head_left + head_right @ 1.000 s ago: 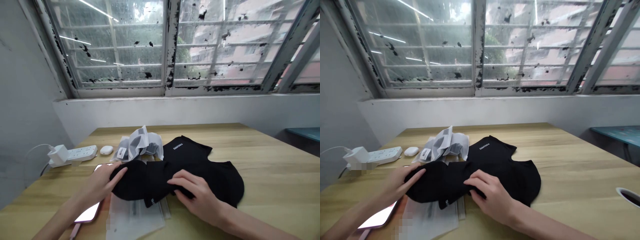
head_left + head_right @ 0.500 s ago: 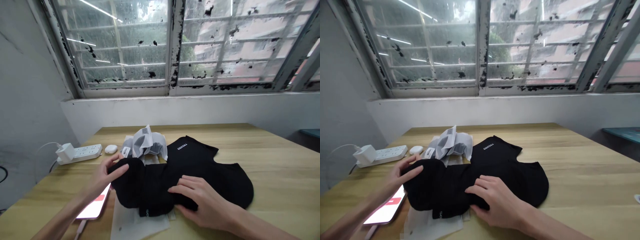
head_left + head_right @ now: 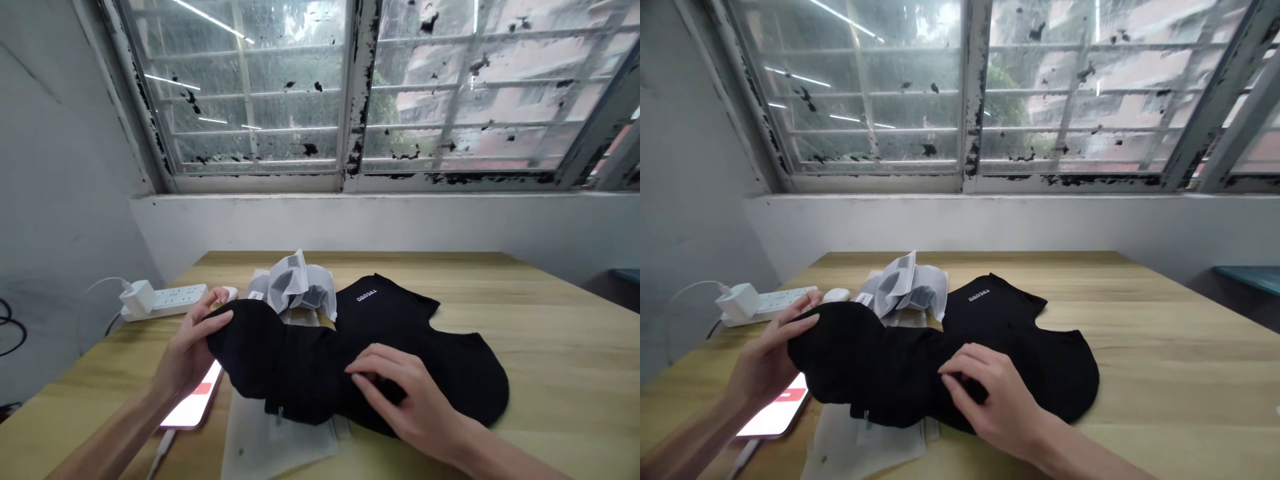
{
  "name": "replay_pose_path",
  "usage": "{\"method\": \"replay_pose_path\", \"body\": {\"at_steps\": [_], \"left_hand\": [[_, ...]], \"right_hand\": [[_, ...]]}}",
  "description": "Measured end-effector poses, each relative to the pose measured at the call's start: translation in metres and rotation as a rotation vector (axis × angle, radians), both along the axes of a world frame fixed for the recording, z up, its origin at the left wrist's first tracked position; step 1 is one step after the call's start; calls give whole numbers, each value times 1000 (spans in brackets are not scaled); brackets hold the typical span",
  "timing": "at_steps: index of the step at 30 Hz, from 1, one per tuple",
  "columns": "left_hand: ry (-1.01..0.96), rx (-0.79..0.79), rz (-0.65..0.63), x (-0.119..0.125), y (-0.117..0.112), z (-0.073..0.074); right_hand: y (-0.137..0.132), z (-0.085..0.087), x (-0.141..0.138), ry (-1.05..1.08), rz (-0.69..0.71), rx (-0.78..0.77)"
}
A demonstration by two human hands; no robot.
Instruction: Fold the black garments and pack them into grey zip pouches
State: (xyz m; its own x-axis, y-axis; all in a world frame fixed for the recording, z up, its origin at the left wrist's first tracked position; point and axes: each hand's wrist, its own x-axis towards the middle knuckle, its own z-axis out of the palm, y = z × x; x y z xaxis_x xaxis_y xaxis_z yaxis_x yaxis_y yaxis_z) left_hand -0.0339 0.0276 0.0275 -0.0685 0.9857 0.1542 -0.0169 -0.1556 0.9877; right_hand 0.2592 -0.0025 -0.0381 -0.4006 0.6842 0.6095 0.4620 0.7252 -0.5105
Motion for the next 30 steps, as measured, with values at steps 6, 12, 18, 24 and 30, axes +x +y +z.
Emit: {"method": "replay_pose_path", "body": {"at_steps": [6, 12, 18, 24, 30], "left_hand": [[34, 28, -241, 25, 5, -2], [210, 136, -558, 62, 10, -14], [585, 574, -389, 59, 0, -32], [872, 866, -194, 52, 1, -33], [903, 806, -261, 53, -2, -32]], "right_hand": [[19, -6, 8, 431, -125, -541], [24, -4, 11, 567, -121, -641], [15, -8, 7, 389, -51, -509], [0, -10, 8, 94, 134, -242], [-5, -6, 9, -27, 168, -178]]}}
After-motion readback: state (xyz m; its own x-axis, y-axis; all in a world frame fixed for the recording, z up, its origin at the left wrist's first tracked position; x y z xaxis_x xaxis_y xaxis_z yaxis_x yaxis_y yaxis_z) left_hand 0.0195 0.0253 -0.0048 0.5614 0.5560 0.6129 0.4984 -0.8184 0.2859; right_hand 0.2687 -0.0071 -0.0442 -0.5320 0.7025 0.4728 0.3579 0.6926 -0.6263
